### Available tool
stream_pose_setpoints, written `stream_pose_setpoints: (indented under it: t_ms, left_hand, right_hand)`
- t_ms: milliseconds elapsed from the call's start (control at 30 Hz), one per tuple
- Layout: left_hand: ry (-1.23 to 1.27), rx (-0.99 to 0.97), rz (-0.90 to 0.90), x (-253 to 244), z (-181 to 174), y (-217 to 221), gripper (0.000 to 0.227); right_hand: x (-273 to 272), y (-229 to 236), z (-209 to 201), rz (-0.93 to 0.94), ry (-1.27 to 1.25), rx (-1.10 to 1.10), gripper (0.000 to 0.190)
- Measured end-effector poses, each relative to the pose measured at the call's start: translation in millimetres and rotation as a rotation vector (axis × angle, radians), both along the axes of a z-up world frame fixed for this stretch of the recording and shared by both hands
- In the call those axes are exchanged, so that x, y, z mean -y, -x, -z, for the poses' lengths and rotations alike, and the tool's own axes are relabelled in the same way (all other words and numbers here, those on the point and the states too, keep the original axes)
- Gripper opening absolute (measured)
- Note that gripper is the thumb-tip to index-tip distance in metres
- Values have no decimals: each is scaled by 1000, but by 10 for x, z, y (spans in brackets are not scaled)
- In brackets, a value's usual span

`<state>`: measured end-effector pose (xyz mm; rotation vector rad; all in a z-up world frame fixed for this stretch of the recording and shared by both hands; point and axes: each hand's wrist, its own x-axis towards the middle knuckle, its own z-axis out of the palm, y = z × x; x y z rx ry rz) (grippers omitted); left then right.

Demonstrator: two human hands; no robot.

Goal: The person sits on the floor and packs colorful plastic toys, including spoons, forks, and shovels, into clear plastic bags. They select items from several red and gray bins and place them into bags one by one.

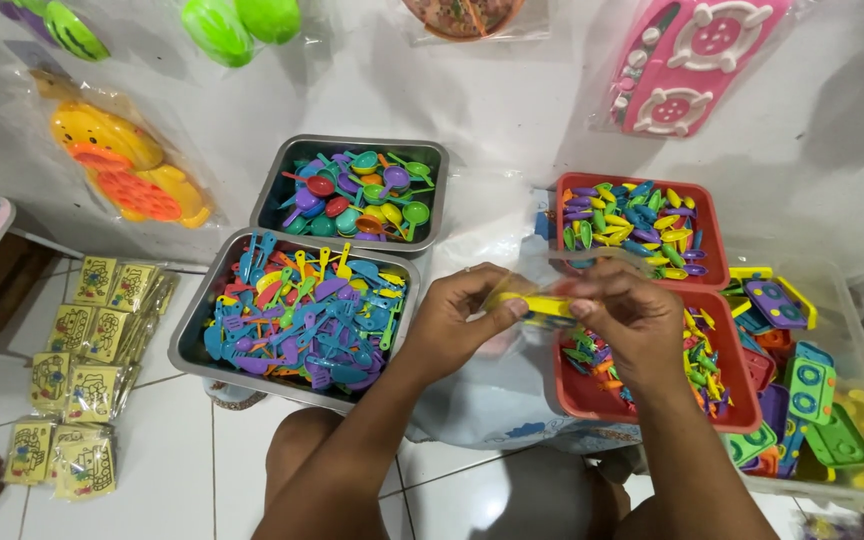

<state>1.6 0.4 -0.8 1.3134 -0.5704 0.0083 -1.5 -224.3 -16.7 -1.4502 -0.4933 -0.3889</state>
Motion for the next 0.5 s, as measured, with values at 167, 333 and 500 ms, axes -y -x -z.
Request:
stream_pose_setpoints:
  t_ms: [167,333,500]
  left_hand:
    - [51,42,-11,19,2,-6,13]
    - [-8,43,-96,6,13,-34,13]
    - [36,0,-103,-11,38,-67,20]
  right_hand:
    - [-32,37,-41,-54,18,-45,32]
    - [25,-74,98,-72,101,-11,28]
    - [-60,-55,10,-89,133,-69,18]
